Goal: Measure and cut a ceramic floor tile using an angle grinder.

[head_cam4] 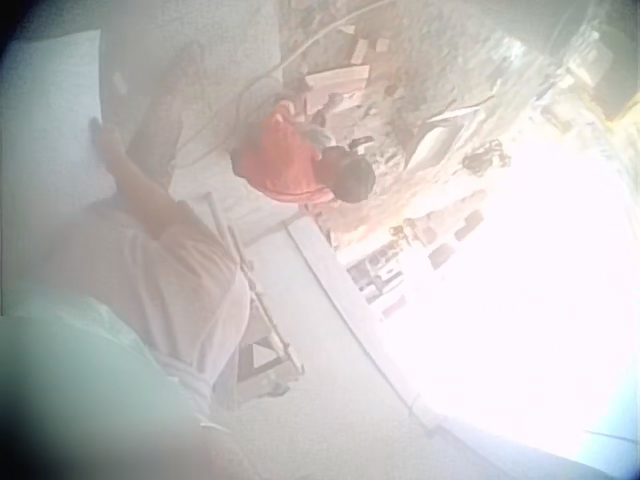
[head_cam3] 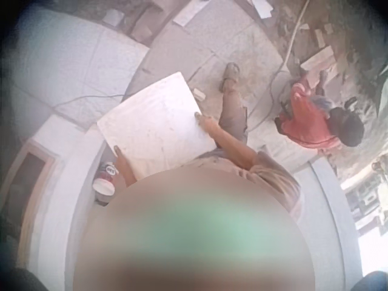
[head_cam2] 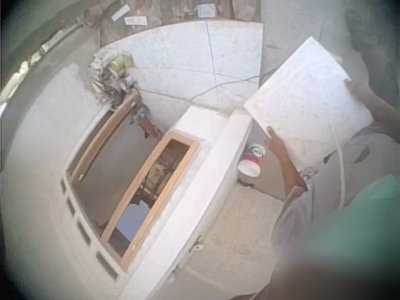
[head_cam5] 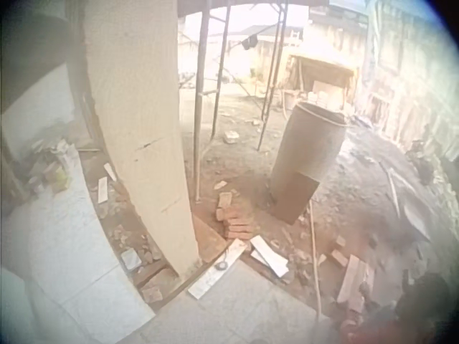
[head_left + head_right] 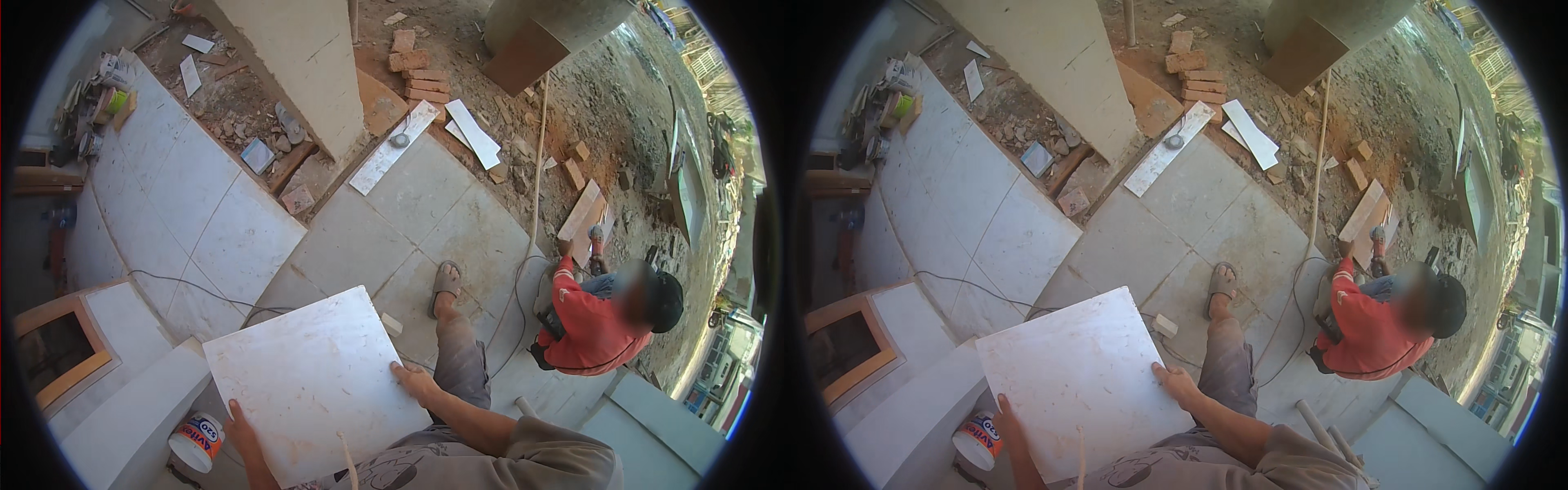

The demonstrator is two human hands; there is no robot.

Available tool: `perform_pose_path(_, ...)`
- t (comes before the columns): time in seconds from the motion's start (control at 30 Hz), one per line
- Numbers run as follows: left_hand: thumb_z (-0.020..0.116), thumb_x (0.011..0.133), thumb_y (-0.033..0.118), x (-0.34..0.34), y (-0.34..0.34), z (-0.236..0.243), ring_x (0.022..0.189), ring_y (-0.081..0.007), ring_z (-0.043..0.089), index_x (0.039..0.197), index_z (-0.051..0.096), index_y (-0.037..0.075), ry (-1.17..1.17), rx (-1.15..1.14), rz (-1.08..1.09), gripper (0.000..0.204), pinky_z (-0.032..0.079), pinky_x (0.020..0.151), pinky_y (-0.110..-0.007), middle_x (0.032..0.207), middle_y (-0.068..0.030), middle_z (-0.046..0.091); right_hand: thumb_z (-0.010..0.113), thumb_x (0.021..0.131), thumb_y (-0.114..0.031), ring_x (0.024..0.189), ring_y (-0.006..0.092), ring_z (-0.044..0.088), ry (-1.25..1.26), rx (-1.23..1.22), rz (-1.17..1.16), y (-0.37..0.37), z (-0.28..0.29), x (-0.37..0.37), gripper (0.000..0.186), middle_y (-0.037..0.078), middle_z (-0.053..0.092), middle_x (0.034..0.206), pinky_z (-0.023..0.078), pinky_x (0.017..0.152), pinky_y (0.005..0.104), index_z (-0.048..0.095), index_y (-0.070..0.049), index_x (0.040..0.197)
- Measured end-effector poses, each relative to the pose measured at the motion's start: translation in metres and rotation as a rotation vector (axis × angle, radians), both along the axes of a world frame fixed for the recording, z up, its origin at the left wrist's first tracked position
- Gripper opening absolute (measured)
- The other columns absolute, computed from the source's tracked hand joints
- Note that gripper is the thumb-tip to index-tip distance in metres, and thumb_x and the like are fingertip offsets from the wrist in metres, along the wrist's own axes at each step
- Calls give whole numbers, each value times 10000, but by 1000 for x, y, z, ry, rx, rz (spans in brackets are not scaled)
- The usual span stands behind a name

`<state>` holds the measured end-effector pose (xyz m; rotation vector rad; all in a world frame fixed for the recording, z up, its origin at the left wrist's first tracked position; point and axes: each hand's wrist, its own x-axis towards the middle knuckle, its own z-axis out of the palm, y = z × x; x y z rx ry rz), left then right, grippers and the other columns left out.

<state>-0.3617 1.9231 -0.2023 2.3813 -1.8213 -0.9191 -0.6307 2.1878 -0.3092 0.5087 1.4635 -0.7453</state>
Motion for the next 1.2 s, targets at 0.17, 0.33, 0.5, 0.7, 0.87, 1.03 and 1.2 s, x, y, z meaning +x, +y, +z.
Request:
perform_pose_path(0.17, 531, 958, 438, -159, 12, 29, 963, -308, 620, 1169, 580, -92, -29, -41, -146, 573, 467, 876, -386, 1095, -232, 641, 522, 928, -452, 918, 322, 651, 317, -90, 87, 16, 7, -152, 522, 197, 687, 932, 473, 831, 416, 654, 50, 991)
perform_pose_path(0.33, 576, 960, 300, -305, 42, -18, 934, -265, 600, 1128, 575, -75, 262, -32, -204, 411, 467, 846, -381, 1055, -184, 640, 491, 940, -416, 1055, 404, 620, 710, 103, 204, 36, -5, -296, 503, 254, 662, 1081, 454, 920, 447, 636, 38, 1100)
perform_pose_path(0.5, 564, 968, 291, -379, 80, -61, 938, -233, 604, 1149, 572, -62, 503, 6, -73, 397, 470, 844, -353, 1074, -155, 637, 498, 939, -383, 1112, 412, 590, 876, 211, 250, 36, -16, -389, 480, 263, 641, 1135, 438, 963, 466, 610, 22, 1170)
perform_pose_path(0.7, 557, 974, 291, -383, 78, -114, 920, -233, 625, 1177, 564, -68, 486, 123, 135, 412, 512, 786, -357, 1065, -147, 637, 571, 896, -357, 1119, 410, 580, 860, 242, 343, 33, -78, -391, 460, 255, 621, 1169, 443, 970, 456, 624, 7, 1173)
perform_pose_path(0.87, 500, 992, 373, -402, 76, -137, 943, -257, 630, 1208, 543, -81, 428, 132, 174, 505, 520, 797, -369, 1100, -168, 618, 602, 866, -355, 1139, 401, 566, 672, 210, 280, 23, -154, -390, 474, 265, 618, 1167, 435, 982, 456, 637, 16, 1159)
perform_pose_path(1.03, 489, 1000, 394, -446, 93, -266, 923, -255, 635, 1188, 529, -97, 402, 17, 158, 527, 527, 811, -368, 1119, -191, 613, 620, 854, -344, 1157, 438, 530, 848, 154, 174, 13, -311, -429, 474, 305, 611, 1151, 386, 1032, 460, 646, 38, 1133)
perform_pose_path(1.2, 488, 1000, 408, -492, 131, -424, 915, -243, 612, 1156, 534, -91, 625, -30, 275, 524, 509, 812, -372, 1081, -176, 607, 640, 841, -348, 1184, 427, 506, 1010, 194, 153, 23, -438, -493, 464, 284, 607, 1177, 383, 1030, 475, 652, 9, 1138)
